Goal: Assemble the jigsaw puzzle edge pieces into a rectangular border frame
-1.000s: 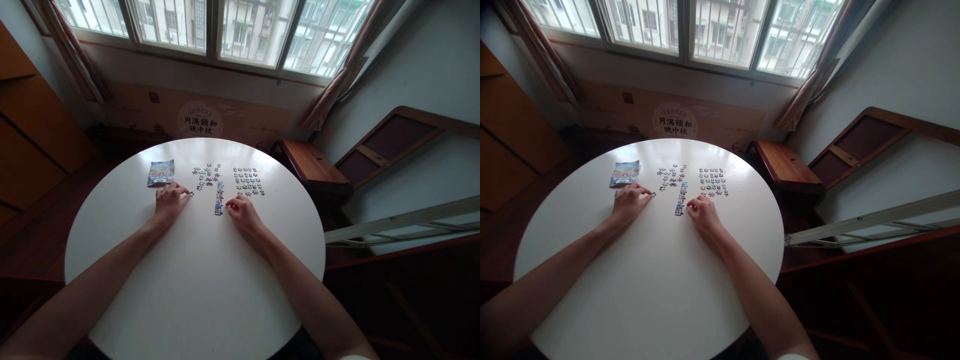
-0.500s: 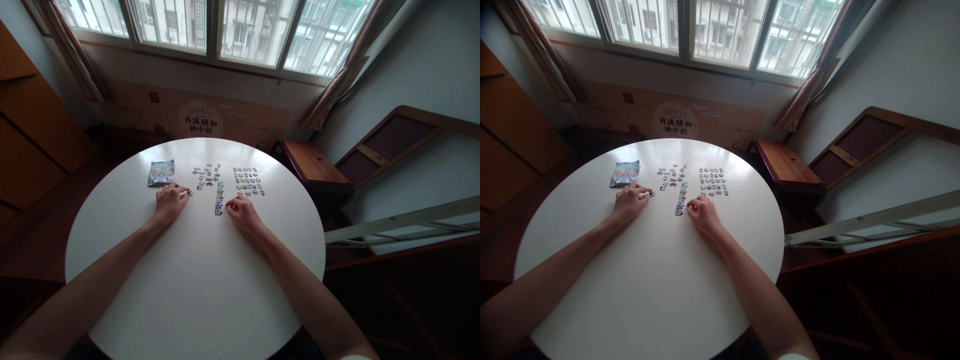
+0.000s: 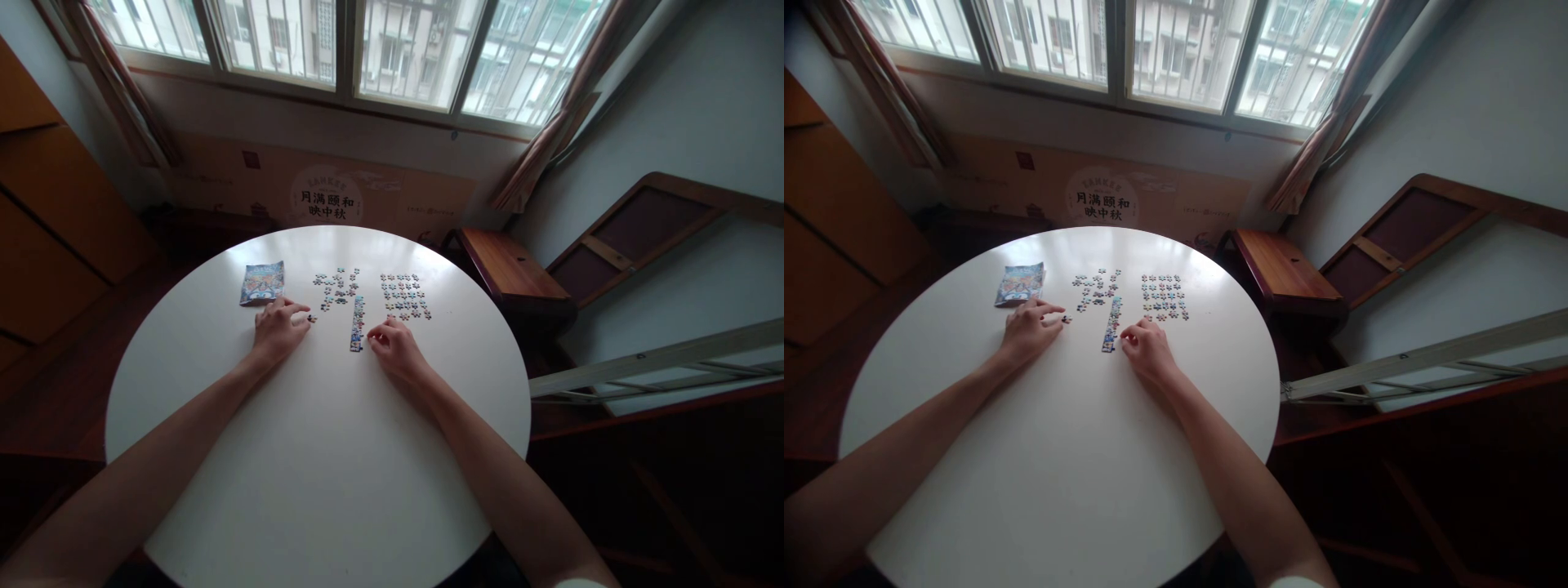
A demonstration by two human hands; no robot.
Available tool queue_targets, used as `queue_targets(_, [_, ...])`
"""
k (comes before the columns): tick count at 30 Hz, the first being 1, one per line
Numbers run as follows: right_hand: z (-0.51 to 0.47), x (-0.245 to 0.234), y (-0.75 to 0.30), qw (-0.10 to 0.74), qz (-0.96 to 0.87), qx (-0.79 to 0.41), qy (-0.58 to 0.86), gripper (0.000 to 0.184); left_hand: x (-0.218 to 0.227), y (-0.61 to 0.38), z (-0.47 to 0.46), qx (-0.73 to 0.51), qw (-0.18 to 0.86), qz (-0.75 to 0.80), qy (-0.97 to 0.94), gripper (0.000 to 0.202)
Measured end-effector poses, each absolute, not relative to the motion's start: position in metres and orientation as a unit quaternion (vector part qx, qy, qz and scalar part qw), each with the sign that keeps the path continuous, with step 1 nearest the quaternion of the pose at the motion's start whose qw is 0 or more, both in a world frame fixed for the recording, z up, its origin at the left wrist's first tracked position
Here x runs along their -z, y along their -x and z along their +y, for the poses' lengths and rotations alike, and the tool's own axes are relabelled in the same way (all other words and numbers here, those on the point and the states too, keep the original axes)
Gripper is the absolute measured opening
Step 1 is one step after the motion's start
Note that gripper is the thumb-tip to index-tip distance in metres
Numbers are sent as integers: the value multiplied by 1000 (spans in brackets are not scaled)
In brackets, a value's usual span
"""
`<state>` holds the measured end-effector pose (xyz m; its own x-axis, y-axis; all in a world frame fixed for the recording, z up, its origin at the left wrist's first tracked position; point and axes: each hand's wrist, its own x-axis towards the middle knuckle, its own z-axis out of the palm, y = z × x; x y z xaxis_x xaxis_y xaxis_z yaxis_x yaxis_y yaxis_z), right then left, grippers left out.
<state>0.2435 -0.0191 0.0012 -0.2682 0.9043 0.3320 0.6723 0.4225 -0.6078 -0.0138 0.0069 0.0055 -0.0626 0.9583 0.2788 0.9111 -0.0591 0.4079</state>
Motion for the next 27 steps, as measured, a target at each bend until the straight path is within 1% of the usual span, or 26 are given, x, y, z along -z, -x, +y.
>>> queue_targets(4, [-18, 0, -244, 330, -776, -176, 508, 11, -3, 15, 9, -243, 54, 678, -691, 24])
queue_targets(15, [-18, 0, -244, 327, -778, -177, 507, 12, -3, 16, 11, -251, 72, 674, -691, 24])
queue_targets(19, [-18, 1, -244, 327, -777, -177, 508, 12, -1, 16, 14, -256, 94, 683, -678, 22])
queue_targets(23, [-18, 2, -245, 323, -778, -175, 510, 12, 1, 16, 15, -289, 136, 676, -664, 22])
queue_targets(27, [-18, 1, -245, 324, -778, -174, 509, 11, 3, 15, 13, -335, 169, 632, -678, 22])
